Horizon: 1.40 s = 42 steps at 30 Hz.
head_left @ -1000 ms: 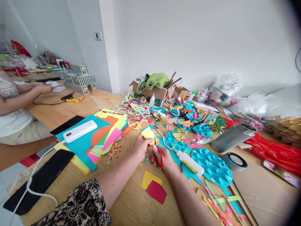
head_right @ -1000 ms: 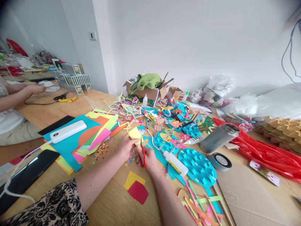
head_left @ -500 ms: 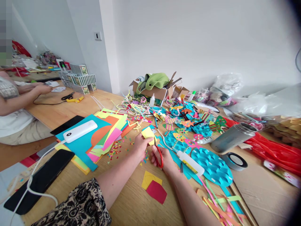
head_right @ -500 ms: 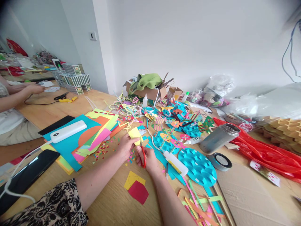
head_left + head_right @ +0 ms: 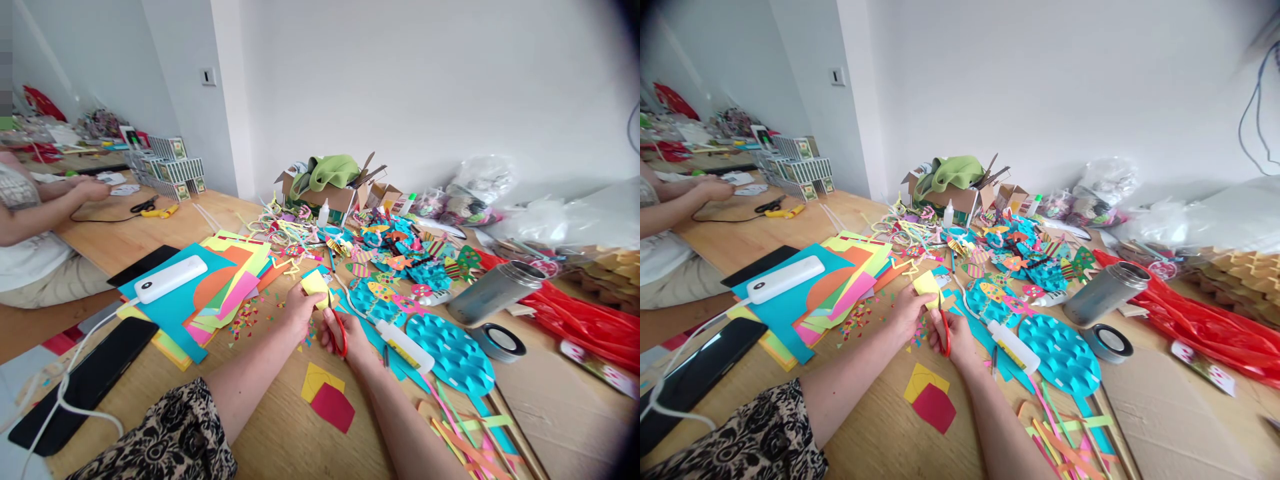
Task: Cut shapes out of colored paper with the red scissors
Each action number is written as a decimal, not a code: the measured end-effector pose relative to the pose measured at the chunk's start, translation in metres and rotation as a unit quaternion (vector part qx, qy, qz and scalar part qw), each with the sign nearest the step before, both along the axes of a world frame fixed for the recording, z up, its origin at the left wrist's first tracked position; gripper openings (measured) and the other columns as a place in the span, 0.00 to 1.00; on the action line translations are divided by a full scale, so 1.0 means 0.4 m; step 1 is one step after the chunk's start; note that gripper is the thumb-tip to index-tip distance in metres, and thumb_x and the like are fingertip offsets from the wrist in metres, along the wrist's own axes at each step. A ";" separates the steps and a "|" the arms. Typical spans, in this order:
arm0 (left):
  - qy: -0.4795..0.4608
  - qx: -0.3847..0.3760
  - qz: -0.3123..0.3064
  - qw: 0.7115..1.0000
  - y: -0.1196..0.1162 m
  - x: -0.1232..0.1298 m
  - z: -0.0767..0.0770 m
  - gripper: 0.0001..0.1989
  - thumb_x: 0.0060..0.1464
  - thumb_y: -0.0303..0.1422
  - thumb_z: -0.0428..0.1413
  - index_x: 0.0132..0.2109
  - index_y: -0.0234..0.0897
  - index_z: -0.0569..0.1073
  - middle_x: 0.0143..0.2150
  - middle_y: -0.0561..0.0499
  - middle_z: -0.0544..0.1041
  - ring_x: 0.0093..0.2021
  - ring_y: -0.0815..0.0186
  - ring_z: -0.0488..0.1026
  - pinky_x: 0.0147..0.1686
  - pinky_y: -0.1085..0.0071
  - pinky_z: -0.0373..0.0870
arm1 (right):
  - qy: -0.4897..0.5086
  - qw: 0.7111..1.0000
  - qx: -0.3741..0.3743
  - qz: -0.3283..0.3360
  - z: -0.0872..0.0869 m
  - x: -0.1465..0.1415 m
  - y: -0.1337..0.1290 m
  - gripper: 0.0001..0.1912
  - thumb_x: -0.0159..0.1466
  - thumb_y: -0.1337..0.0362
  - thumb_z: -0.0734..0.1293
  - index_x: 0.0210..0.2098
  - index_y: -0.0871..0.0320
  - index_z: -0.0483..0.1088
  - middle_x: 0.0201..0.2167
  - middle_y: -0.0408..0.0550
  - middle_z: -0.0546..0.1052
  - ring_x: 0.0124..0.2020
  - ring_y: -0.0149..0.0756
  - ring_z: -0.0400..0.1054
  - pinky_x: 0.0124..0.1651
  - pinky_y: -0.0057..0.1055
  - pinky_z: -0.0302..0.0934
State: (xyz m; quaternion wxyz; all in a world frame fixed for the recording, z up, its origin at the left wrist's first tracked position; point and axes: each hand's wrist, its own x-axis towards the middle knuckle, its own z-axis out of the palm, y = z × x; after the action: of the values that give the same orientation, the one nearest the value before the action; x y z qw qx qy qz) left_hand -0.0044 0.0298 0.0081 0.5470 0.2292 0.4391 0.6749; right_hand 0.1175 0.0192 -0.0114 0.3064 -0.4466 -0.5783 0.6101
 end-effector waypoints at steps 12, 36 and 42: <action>-0.002 -0.006 0.009 1.000 0.007 -0.005 -0.009 0.18 0.28 0.27 0.68 0.32 0.34 0.74 0.28 0.52 0.77 0.28 0.67 0.72 0.29 0.72 0.66 | -0.014 1.000 0.010 0.004 0.000 0.000 0.001 0.31 0.56 0.34 0.65 0.22 0.58 0.65 0.13 0.41 0.71 0.12 0.25 0.60 0.13 0.21 0.48; -0.022 -0.009 0.003 1.000 0.005 -0.001 -0.005 0.19 0.26 0.28 0.69 0.32 0.33 0.74 0.28 0.52 0.76 0.28 0.67 0.72 0.28 0.72 0.66 | -0.003 1.000 0.001 0.006 0.001 0.001 -0.002 0.30 0.56 0.34 0.65 0.25 0.58 0.67 0.13 0.41 0.70 0.12 0.26 0.61 0.12 0.20 0.48; -0.023 -0.012 -0.004 1.000 0.002 -0.003 0.000 0.19 0.28 0.27 0.68 0.32 0.33 0.74 0.28 0.52 0.76 0.28 0.67 0.71 0.28 0.72 0.65 | -0.011 1.000 -0.003 0.005 0.007 -0.003 -0.001 0.31 0.55 0.34 0.65 0.25 0.58 0.67 0.13 0.41 0.70 0.11 0.25 0.60 0.12 0.20 0.48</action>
State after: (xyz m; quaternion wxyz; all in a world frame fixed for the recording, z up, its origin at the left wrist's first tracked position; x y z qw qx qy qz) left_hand -0.0056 0.0307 0.0079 0.5622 0.2084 0.4334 0.6728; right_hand 0.1165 0.0186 -0.0088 0.2953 -0.4515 -0.5818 0.6086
